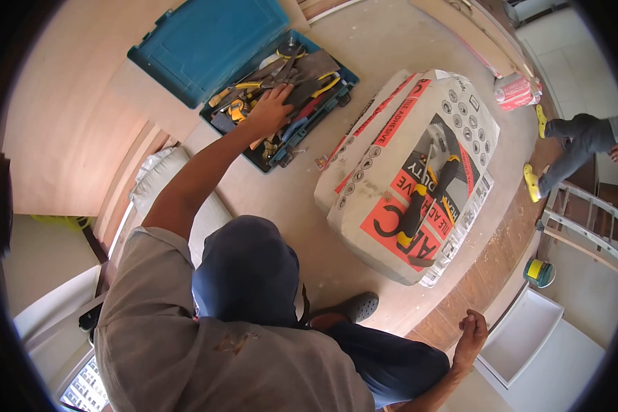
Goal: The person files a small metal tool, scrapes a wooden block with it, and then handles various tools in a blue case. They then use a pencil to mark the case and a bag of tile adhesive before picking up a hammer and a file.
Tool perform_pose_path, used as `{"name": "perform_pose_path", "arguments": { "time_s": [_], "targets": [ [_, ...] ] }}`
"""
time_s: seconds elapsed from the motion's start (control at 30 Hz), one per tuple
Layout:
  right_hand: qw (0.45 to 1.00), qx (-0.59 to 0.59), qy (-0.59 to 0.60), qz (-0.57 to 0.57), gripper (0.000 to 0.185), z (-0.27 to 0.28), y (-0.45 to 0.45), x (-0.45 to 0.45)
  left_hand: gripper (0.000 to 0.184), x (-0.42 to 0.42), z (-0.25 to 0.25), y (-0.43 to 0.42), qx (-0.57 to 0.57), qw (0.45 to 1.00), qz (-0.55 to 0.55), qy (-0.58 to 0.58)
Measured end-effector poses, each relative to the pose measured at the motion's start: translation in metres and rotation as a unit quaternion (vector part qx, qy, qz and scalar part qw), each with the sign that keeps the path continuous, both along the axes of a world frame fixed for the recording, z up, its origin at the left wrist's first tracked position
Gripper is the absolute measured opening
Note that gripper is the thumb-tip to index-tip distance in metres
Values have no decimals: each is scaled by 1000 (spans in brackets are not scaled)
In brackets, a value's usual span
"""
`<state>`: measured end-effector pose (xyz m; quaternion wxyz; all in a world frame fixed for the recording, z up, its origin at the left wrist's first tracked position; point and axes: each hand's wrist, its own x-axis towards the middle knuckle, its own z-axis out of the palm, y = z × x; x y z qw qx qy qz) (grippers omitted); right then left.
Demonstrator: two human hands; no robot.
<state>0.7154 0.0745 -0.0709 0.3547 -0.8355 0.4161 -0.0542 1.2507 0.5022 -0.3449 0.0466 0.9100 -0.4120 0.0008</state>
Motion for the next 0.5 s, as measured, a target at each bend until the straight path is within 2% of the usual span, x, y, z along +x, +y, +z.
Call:
{"name": "perform_pose_path", "arguments": {
  "time_s": [0.03, 0.13, 0.17, 0.27, 0.33, 0.47, 0.5],
  "targets": [
    [1000, 0, -3, -2, 23, 0, 0, 0, 38, -1, -10, 1, -117, 993, 0, -5],
    [1000, -11, 1, 17, 23, 1, -1, 3, 39, -10, -17, -8, -131, 990, 55, -9],
    [1000, -25, 9, 14, 23, 6, 5, 7, 40, -14, -33, -12, -166, 985, 46, -13],
    [998, -44, 23, 32, 24, -1, -5, 5, 43, -57, -13, -19, -204, 979, 22, 2],
    [1000, 6, -10, -20, 24, -3, -8, 1, 42, -89, 11, -27, -277, 961, 10, 22],
    [999, 11, -37, -6, 26, -2, -12, 10, 40, -102, 16, -37, -300, 949, 57, 77],
    [999, 16, -37, 0, 26, -2, -10, 15, 39, -102, 21, -40, -310, 943, 39, 115]
  ]
}}
